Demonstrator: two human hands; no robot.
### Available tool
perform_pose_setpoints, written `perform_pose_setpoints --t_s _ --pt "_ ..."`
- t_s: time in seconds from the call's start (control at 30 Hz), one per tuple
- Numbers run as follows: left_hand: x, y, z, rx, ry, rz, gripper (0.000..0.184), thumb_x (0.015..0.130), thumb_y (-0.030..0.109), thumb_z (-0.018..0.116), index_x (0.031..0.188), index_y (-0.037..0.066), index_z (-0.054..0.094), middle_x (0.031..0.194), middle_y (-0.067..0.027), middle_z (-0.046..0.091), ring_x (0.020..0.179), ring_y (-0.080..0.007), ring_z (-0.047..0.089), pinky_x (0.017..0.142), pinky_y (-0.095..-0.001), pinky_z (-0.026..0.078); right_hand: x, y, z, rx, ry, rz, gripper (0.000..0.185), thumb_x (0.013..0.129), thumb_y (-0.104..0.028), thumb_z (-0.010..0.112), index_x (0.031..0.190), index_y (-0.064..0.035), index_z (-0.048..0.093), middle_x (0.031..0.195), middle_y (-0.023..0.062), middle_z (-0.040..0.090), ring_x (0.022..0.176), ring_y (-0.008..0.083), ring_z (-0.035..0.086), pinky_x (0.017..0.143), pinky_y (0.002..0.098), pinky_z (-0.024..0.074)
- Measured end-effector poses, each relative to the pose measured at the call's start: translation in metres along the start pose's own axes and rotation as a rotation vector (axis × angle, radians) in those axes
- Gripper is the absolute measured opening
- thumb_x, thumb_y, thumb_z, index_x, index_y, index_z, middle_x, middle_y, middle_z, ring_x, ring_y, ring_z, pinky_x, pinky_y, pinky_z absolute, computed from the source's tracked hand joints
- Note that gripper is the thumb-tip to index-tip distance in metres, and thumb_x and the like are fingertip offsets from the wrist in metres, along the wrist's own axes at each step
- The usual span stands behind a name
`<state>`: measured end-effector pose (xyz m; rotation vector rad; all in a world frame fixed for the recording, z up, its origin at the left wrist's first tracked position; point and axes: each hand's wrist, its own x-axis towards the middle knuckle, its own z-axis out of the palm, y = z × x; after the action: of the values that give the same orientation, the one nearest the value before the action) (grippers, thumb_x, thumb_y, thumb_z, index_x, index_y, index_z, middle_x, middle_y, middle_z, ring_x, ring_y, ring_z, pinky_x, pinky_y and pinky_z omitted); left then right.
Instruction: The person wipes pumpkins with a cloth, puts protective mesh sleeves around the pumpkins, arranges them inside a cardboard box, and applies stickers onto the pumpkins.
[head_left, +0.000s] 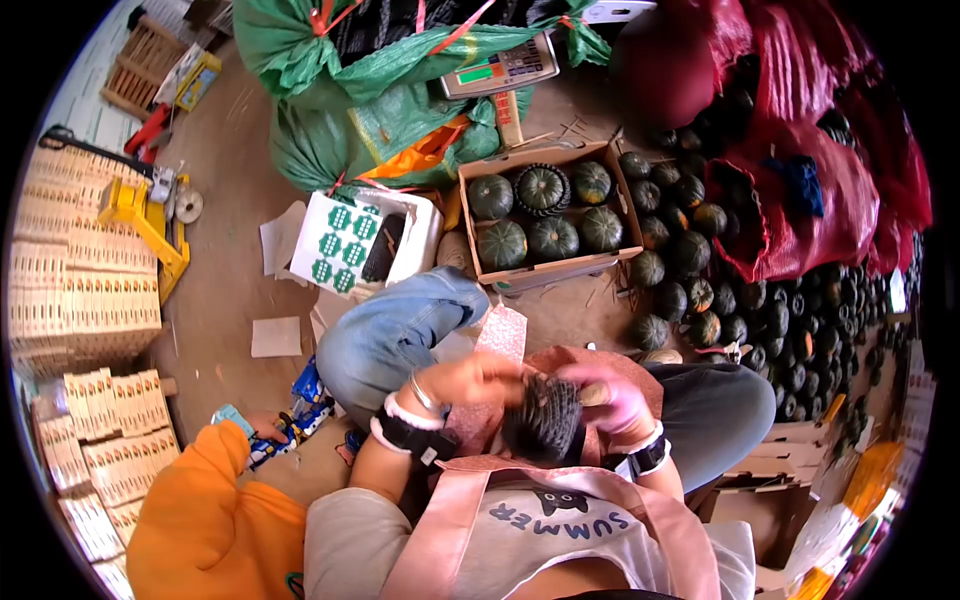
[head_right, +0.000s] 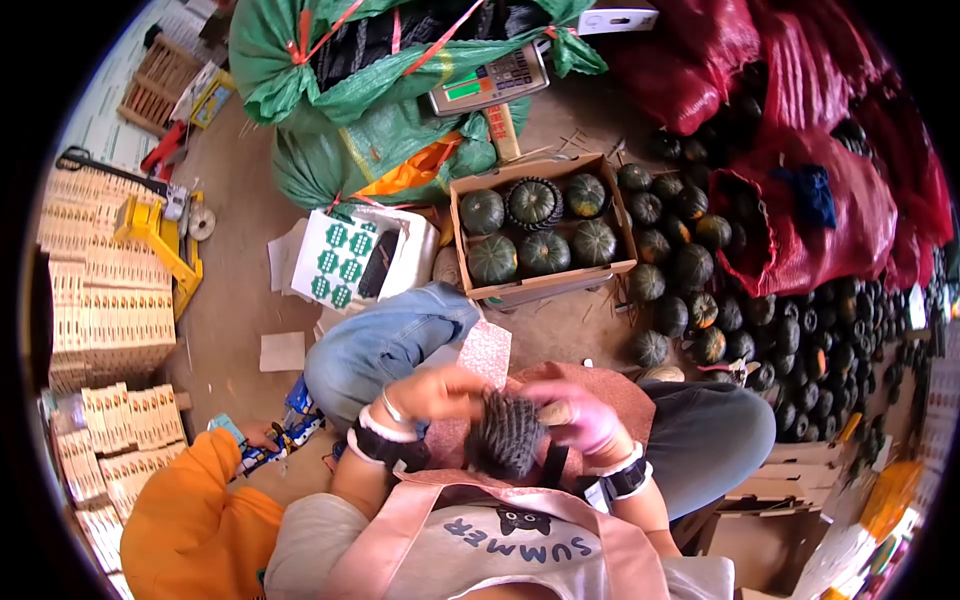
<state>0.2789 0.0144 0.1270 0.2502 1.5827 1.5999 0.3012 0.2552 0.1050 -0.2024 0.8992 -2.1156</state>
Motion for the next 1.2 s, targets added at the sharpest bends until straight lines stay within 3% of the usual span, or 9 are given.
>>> perform_pose_setpoints --t_s 0.23,0.33,0.43,0.57,0.63,0.83,1.0,1.13,1.2 --pt "0.082 -0.053 -0.022 -0.939 0.017 -0.141 0.035 0.09 0.027 0.056 0.11 -0.001 0.059 0.097 -0.0105 0.066 0.097 -0.0225 0.061 0.089 -0.0347 0.047 0.027 -0.036 -0.059 0.057 0.305 -0.288 0.044 0.087 -0.041 0.059 0.095 0.0021 0.058 0.076 0.0075 0.063 0.051 0.0113 0.056 0.05 0.0217 0.0477" --pt "0.138 -0.079 -0.068 0.62 0.308 0.939 0.039 0.084 0.035 0.062 0.106 0.002 0.061 0.095 -0.0124 0.067 0.091 -0.0304 0.062 0.084 -0.0414 0.049 0.079 -0.051 -0.106 -0.121 0.65 -0.192 0.027 0.092 -0.028 0.053 0.093 -0.0022 0.059 0.076 -0.0009 0.058 0.064 0.0082 0.05 0.058 0.0227 0.0427" --pt "0.205 -0.091 -0.112 0.305 0.478 0.193 0.032 0.088 0.033 0.059 0.1 0.003 0.059 0.098 -0.0153 0.061 0.08 -0.0299 0.06 0.071 -0.0373 0.045 0.12 -0.044 -0.173 -0.945 0.773 -0.041 0.023 0.092 -0.023 0.053 0.094 -0.0015 0.062 0.082 0.0003 0.057 0.076 0.0092 0.045 0.07 0.025 0.0409" --pt "0.266 -0.107 -0.123 0.521 0.829 0.154 0.027 0.083 0.032 0.061 0.095 0.008 0.064 0.09 -0.0156 0.066 0.085 -0.0344 0.062 0.074 -0.0427 0.049 0.164 -0.027 -0.252 -0.899 0.877 0.421 0.04 0.084 -0.027 0.061 0.113 0.0006 0.056 0.104 0.0106 0.061 0.09 0.0208 0.056 0.081 0.03 0.0456" --pt "0.286 -0.119 -0.127 0.534 0.778 0.039 0.025 0.083 0.028 0.061 0.099 0.009 0.064 0.094 -0.0152 0.065 0.089 -0.0332 0.062 0.077 -0.0412 0.048 0.159 -0.05 -0.269 -2.288 -0.144 0.254 0.06 0.069 -0.022 0.067 0.119 0.0041 0.048 0.115 0.0165 0.057 0.101 0.0322 0.057 0.087 0.0342 0.047" --pt "0.317 -0.101 -0.129 0.55 0.601 -0.137 0.026 0.084 0.02 0.058 0.108 0.012 0.063 0.103 -0.0134 0.065 0.094 -0.0307 0.061 0.081 -0.0389 0.047 0.174 -0.041 -0.291 -1.627 0.013 0.516 0.064 0.058 -0.017 0.06 0.118 0.0005 0.049 0.111 0.0188 0.055 0.102 0.0351 0.055 0.088 0.0381 0.0483" --pt "0.263 -0.039 -0.109 0.555 0.725 -0.112 0.026 0.085 0.018 0.055 0.11 0.014 0.061 0.106 -0.0115 0.064 0.094 -0.0296 0.061 0.081 -0.0385 0.048 0.141 -0.053 -0.254 -2.174 -0.019 -0.249 0.046 0.083 -0.023 0.054 0.124 -0.003 0.049 0.115 0.0113 0.057 0.104 0.0274 0.056 0.09 0.0306 0.0469" --pt "0.144 0.065 -0.058 0.596 0.952 0.302 0.019 0.087 0.02 0.058 0.1 0.007 0.062 0.098 -0.0173 0.061 0.08 -0.0311 0.06 0.071 -0.0376 0.048 0.124 -0.067 -0.108 -0.516 0.634 -0.283 0.032 0.096 -0.014 0.042 0.126 -0.0016 0.046 0.117 0.0078 0.054 0.1 0.0166 0.053 0.086 0.0271 0.0454" --pt "0.071 0.101 -0.017 0.79 1.296 0.511 0.019 0.085 0.018 0.062 0.096 0.004 0.061 0.093 -0.0208 0.057 0.078 -0.0369 0.057 0.071 -0.0422 0.048 0.097 -0.086 -0.017 -0.513 0.505 -0.353 0.027 0.096 -0.013 0.043 0.119 -0.0007 0.049 0.111 0.0082 0.055 0.095 0.017 0.054 0.084 0.0278 0.0453"
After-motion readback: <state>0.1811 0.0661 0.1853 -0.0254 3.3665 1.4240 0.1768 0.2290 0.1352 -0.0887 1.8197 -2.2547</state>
